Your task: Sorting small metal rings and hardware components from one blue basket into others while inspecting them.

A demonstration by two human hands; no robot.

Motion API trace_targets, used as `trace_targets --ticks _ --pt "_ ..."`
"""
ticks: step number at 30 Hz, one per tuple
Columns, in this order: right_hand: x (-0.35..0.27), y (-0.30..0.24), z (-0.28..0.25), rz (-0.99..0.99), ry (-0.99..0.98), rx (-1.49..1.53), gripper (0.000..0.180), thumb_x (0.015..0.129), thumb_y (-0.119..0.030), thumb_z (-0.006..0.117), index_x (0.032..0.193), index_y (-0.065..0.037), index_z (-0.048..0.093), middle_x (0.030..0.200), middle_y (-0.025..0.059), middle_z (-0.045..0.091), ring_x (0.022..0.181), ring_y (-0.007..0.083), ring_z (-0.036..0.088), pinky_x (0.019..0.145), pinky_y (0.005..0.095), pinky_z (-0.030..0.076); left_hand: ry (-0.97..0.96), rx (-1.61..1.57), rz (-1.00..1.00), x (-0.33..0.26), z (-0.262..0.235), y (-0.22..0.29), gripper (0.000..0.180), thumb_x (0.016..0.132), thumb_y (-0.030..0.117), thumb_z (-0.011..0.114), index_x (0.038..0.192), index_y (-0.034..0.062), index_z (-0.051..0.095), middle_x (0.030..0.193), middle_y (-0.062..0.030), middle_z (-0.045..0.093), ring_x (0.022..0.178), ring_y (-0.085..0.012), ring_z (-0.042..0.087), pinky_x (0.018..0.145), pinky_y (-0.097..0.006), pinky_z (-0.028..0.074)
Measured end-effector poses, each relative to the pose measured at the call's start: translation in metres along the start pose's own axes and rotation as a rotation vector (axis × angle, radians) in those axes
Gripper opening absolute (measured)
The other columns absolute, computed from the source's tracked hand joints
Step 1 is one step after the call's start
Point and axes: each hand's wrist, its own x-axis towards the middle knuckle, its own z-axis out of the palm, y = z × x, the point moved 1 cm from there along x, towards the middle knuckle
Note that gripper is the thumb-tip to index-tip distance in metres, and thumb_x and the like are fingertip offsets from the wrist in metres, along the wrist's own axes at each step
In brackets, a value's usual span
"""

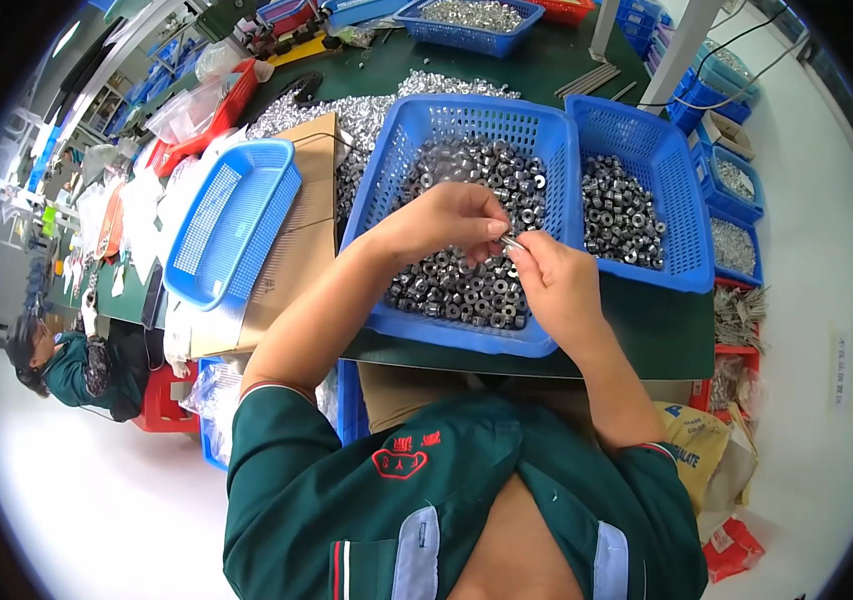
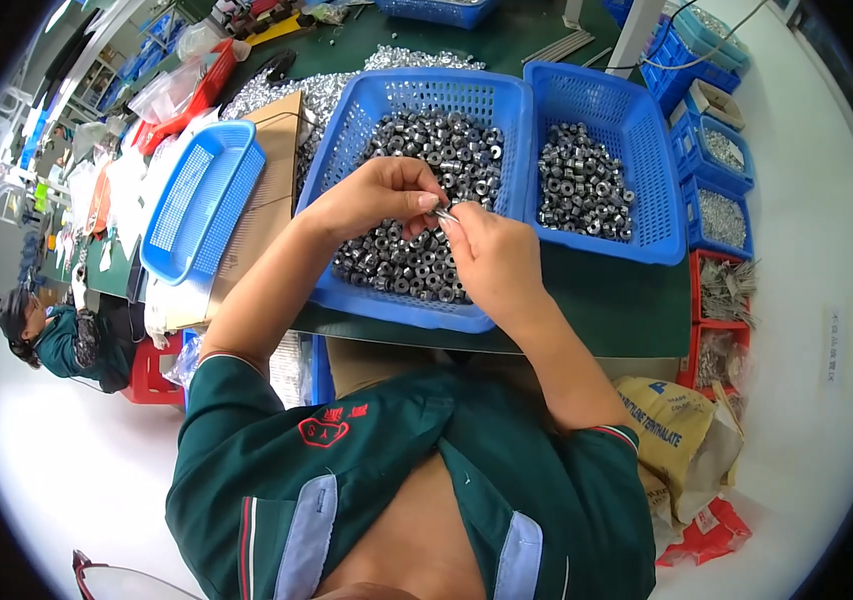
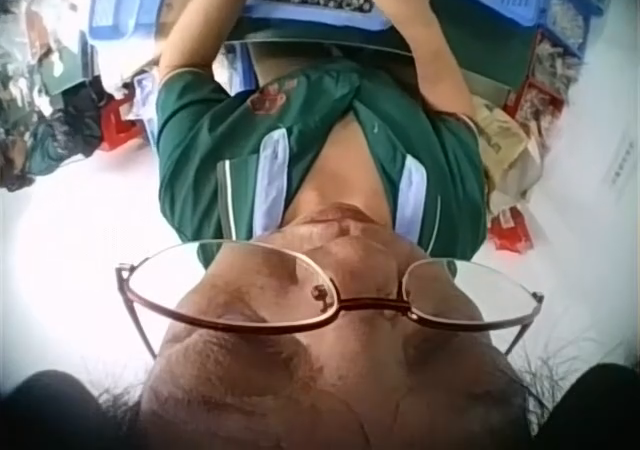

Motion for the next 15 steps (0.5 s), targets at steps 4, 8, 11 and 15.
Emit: trace_targets --ticks 4,8,11,15 --pt "0.002 -0.001 0.004 -0.268 0.079 -0.244 0.014 0.088 -0.014 0.062 0.081 -0.006 0.053 0.062 0.0124 0.055 0.058 0.0319 0.059 0.051 0.0434 0.043 0.001 -0.117 -0.083 0.005 -0.004 -0.007 0.017 0.094 0.016 0.060 0.092 -0.0003 0.058 0.081 -0.0070 0.065 0.066 -0.0117 0.063 0.059 -0.024 0.052" --pt "0.004 0.001 0.001 -0.080 0.043 -0.064 0.013 0.089 -0.015 0.062 0.083 -0.004 0.058 0.066 0.0155 0.059 0.057 0.0334 0.059 0.051 0.0423 0.043 0.018 -0.111 -0.042 0.006 -0.001 -0.004 0.018 0.092 0.018 0.064 0.093 -0.0001 0.060 0.082 -0.0065 0.067 0.065 -0.0112 0.064 0.059 -0.024 0.052" --pt "0.006 0.005 -0.003 0.167 -0.073 0.109 0.020 0.093 -0.019 0.059 0.083 -0.002 0.059 0.061 0.0145 0.056 0.053 0.0286 0.056 0.050 0.0369 0.041 0.021 -0.078 0.032 0.006 0.000 -0.003 0.017 0.092 0.014 0.064 0.097 -0.0011 0.061 0.083 -0.0068 0.067 0.067 -0.0120 0.064 0.063 -0.025 0.053" --pt "0.006 0.010 -0.001 0.143 -0.093 0.239 0.025 0.098 -0.021 0.053 0.083 -0.002 0.060 0.052 -0.0026 0.045 0.046 0.0035 0.040 0.042 0.0217 0.031 0.054 -0.018 0.109 0.002 0.002 0.005 0.012 0.091 0.005 0.060 0.099 -0.0039 0.061 0.085 -0.0085 0.066 0.076 -0.0156 0.067 0.071 -0.028 0.056"
